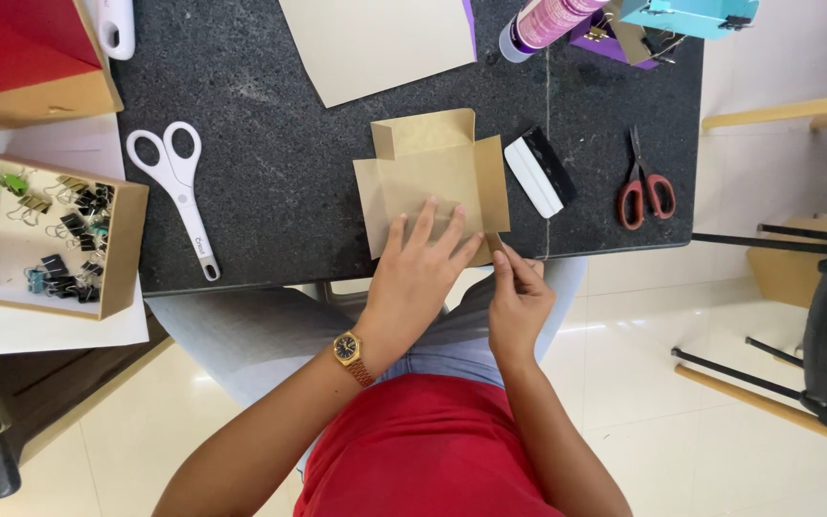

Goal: Cutting a gold sheet of paper with scissors and folding it into a box shape using a creasing tool

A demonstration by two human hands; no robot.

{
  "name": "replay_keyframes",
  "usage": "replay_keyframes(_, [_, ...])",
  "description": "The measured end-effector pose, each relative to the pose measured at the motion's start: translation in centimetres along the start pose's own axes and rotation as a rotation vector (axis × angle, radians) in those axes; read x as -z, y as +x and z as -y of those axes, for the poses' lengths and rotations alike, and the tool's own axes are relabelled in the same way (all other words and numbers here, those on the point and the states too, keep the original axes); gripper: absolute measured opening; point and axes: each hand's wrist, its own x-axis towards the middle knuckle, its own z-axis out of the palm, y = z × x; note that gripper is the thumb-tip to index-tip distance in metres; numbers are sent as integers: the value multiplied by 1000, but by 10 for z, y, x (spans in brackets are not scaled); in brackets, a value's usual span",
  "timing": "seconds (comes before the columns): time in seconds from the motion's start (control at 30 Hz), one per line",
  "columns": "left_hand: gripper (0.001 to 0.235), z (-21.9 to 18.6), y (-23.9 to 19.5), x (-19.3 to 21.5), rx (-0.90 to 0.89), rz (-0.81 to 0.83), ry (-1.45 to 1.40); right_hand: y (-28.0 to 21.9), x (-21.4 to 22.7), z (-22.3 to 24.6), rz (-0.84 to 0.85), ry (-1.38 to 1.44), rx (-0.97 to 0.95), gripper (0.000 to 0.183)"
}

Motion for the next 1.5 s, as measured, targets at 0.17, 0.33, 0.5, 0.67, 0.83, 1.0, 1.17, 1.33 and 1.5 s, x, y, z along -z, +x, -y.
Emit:
replay_keyframes(0.17, [51, 0, -2, -1, 10, -10, -2, -6, -9, 10, -81, 124, -143, 21])
replay_keyframes(0.33, [51, 1, -3, -5, 7, -26, -2, -8, -15, 4, -101, 114, -43, 18])
replay_keyframes(0.5, [50, 1, -2, -3, 14, -33, -13, -8, -15, 5, -89, 84, 24, 18])
replay_keyframes(0.67, [50, 3, -3, -4, 12, -68, 7, -5, -13, 8, -75, -93, 256, 21])
replay_keyframes(0.83, [43, 5, -5, -13, -1, -109, -19, 6, -10, -27, -119, -108, 303, 23])
replay_keyframes(1.0, [45, 6, -7, -15, -13, -122, -11, 6, -21, -18, -184, -78, 290, 25])
replay_keyframes(1.17, [45, 10, -8, -16, -31, -134, -32, 6, -24, -6, -197, -119, 345, 27])
replay_keyframes(1.33, [48, 11, -7, -23, -31, -134, -2, 9, -19, -19, -191, -376, 752, 32])
replay_keyframes(1.5, [56, 15, -10, -34, -59, -137, -6, 7, -18, -25, -197, -468, 805, 31])
